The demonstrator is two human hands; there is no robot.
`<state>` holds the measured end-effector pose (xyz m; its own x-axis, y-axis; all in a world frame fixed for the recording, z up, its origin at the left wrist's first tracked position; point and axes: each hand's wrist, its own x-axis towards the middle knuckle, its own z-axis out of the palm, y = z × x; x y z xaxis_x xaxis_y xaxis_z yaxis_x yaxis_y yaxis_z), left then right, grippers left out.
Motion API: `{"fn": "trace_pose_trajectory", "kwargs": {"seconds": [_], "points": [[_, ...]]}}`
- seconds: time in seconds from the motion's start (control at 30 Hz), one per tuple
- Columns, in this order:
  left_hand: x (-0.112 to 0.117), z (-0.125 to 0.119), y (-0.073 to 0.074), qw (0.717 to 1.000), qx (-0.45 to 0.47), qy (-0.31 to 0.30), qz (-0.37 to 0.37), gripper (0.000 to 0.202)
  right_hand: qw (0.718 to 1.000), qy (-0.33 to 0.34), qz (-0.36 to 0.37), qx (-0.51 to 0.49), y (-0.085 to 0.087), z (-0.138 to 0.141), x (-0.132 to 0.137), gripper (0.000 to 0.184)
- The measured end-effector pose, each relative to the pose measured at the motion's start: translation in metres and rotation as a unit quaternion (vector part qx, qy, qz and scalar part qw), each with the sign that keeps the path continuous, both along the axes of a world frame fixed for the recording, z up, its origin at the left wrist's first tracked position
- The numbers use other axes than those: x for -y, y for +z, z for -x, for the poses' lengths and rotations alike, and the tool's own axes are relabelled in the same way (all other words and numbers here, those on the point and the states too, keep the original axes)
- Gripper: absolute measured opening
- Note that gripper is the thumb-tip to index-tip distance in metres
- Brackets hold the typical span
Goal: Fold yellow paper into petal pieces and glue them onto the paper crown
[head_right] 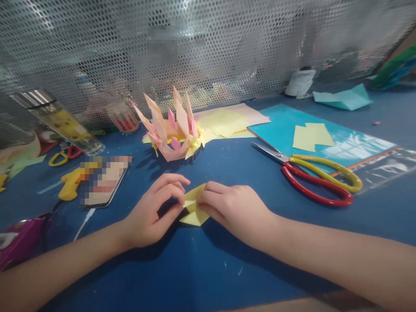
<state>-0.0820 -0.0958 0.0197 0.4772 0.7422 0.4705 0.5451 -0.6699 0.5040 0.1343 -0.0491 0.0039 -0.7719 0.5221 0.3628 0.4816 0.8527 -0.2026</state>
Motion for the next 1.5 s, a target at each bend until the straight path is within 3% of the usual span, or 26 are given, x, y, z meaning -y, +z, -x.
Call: {"fn": "trace_pose_trajectory", "kwargs": {"seconds": [0.17,0.27,0.5,0.6,0.7,0.8,1.07,1.5], "points": [[-0.002,-0.003,-0.003,0.998,-0.011,0.066,0.009,0.016,1.000,0.007,-0.001,-0.010,0.001,0.001,0.001,0.017],[-0.003,-0.004,-0.005,0.994,-0.038,0.098,0.021,0.005,1.000,0.002,0.010,-0.007,0.002,0.002,0.002,0.015],[-0.002,-0.004,0.001,0.990,-0.110,0.092,-0.003,0.008,0.999,-0.036,0.037,-0.003,0.002,0.004,0.003,0.009],[0.000,-0.006,0.003,0.978,-0.168,0.076,-0.096,0.013,0.999,-0.034,0.033,-0.003,0.000,0.005,0.002,0.008],[0.003,-0.008,0.003,0.934,-0.254,0.057,-0.244,0.015,0.999,-0.024,0.023,-0.005,-0.001,0.005,0.002,0.009],[0.005,-0.009,0.003,0.900,-0.305,0.056,-0.307,0.014,1.000,-0.010,0.017,0.003,0.000,0.004,0.003,0.013],[0.012,-0.012,0.010,0.889,-0.358,0.047,-0.281,0.026,0.999,0.022,-0.034,0.030,0.006,0.004,0.003,0.024],[0.013,-0.008,0.010,0.888,-0.357,0.065,-0.280,0.022,0.978,0.111,-0.166,0.064,0.009,-0.001,0.000,0.035]]}}
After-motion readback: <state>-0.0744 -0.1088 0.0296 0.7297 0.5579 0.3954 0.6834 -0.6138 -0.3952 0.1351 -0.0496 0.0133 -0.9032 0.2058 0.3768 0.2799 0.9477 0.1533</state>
